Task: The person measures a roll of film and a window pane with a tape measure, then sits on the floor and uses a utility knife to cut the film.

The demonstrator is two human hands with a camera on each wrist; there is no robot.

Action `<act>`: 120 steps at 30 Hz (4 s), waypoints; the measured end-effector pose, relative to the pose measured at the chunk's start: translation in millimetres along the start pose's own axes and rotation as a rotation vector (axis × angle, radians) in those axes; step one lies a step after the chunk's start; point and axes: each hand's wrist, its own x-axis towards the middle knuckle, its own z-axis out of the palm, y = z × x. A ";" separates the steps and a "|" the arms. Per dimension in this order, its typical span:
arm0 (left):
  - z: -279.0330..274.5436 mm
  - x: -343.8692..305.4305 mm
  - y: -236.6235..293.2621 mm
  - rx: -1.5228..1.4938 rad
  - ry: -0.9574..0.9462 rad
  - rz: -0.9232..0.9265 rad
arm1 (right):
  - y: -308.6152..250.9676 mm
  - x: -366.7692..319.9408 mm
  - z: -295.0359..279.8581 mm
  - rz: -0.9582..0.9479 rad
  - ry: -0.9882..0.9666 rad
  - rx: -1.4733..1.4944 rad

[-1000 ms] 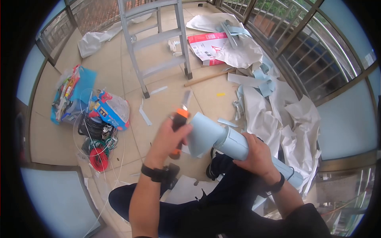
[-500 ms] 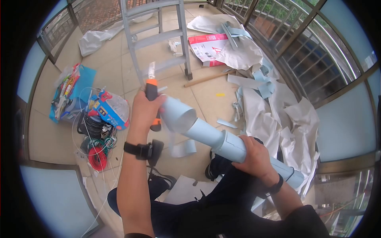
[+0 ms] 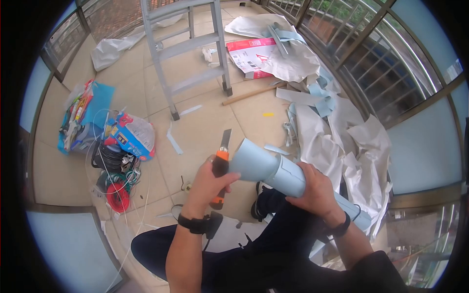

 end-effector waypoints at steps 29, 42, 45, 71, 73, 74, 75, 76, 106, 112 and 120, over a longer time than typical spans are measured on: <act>-44.9 14.7 18.4 -0.038 -0.060 0.134 | -4.5 -0.9 1.6 0.007 -0.079 -0.026; -29.6 102.2 112.0 0.292 -0.113 0.106 | -10.6 -1.4 2.9 0.014 -0.081 -0.065; -18.1 115.5 104.4 0.290 -0.113 0.078 | -11.7 -1.9 2.3 0.005 -0.098 -0.068; 3.1 27.9 50.7 0.347 -0.012 -0.060 | -12.6 -12.1 16.8 0.021 0.036 -0.146; 6.7 25.3 53.7 0.327 0.009 -0.083 | -12.3 -11.9 16.0 0.012 0.051 -0.134; 8.1 24.6 54.6 0.307 0.031 -0.106 | -13.3 -12.1 15.0 0.016 0.046 -0.132; 7.6 26.0 51.3 0.306 0.028 -0.106 | -14.1 -12.7 13.5 0.021 0.041 -0.131; 5.5 28.6 45.9 0.304 0.026 -0.098 | -14.6 -13.0 11.5 0.022 0.041 -0.132; 14.8 47.4 53.0 0.418 0.042 -0.123 | -2.7 -16.3 20.8 -0.053 0.118 -0.237; 8.3 43.9 43.0 0.338 0.022 -0.103 | -8.9 -11.3 -20.2 -0.137 0.019 0.030; 4.0 29.0 54.6 0.366 -0.069 0.000 | 38.7 35.1 -50.4 0.374 -0.335 0.685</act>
